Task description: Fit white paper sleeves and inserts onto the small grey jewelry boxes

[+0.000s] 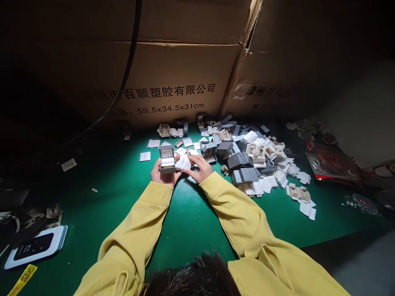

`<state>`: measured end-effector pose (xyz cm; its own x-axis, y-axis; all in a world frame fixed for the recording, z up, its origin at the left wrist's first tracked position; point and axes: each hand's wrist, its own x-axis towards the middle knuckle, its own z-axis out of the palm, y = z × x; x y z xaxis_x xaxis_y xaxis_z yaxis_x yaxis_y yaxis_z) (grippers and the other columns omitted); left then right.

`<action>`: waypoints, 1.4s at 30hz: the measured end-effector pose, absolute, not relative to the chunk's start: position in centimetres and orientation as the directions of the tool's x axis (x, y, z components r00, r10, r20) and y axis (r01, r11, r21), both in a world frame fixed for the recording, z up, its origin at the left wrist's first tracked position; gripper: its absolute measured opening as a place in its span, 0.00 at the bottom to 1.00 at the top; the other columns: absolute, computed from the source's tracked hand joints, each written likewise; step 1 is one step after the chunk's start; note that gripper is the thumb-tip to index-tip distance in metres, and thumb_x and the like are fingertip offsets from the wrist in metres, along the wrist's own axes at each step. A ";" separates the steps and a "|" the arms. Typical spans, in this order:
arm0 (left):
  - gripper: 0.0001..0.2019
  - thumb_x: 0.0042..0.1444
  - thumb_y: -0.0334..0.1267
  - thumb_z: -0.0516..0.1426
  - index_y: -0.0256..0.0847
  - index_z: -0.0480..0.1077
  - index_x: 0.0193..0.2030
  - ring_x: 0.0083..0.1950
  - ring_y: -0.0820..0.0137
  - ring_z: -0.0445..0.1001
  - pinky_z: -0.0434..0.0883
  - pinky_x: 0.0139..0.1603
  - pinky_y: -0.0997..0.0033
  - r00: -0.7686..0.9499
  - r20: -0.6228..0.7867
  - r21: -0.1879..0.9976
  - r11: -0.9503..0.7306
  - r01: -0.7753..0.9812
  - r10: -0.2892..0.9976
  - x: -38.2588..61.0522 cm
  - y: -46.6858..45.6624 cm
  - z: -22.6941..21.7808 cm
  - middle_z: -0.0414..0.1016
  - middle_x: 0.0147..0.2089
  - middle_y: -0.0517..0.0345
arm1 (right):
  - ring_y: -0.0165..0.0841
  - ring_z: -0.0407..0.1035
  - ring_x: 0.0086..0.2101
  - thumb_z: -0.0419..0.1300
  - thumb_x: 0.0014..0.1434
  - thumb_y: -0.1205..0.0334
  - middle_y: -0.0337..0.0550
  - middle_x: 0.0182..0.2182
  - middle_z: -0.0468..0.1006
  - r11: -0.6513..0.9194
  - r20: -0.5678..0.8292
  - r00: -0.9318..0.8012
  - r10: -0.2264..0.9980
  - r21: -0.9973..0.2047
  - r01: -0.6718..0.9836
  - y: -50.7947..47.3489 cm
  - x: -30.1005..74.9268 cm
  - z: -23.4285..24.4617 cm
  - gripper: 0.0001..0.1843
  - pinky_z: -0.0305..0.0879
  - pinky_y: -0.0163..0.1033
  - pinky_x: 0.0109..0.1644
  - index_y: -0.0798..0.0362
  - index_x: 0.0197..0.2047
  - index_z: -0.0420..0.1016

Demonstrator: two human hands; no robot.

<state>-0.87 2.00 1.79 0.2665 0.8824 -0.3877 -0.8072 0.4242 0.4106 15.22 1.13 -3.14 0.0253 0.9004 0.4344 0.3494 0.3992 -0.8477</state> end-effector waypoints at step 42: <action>0.21 0.58 0.41 0.50 0.28 0.73 0.51 0.53 0.52 0.77 0.73 0.53 0.53 0.260 -0.366 0.486 0.422 -0.765 0.894 1.0 1.5 1.7 0.80 0.44 0.39 | 0.43 0.70 0.48 0.62 0.57 0.61 0.55 0.46 0.76 0.546 0.580 -0.215 0.786 -0.486 0.683 1.9 15.7 -4.8 0.24 0.70 0.49 0.56 0.56 0.57 0.73</action>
<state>1.02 1.55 1.75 0.2595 0.8935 -0.3664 -0.7652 0.4217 0.4864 15.72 1.86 -4.80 -0.2151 0.7858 0.5799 0.6827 0.5456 -0.4861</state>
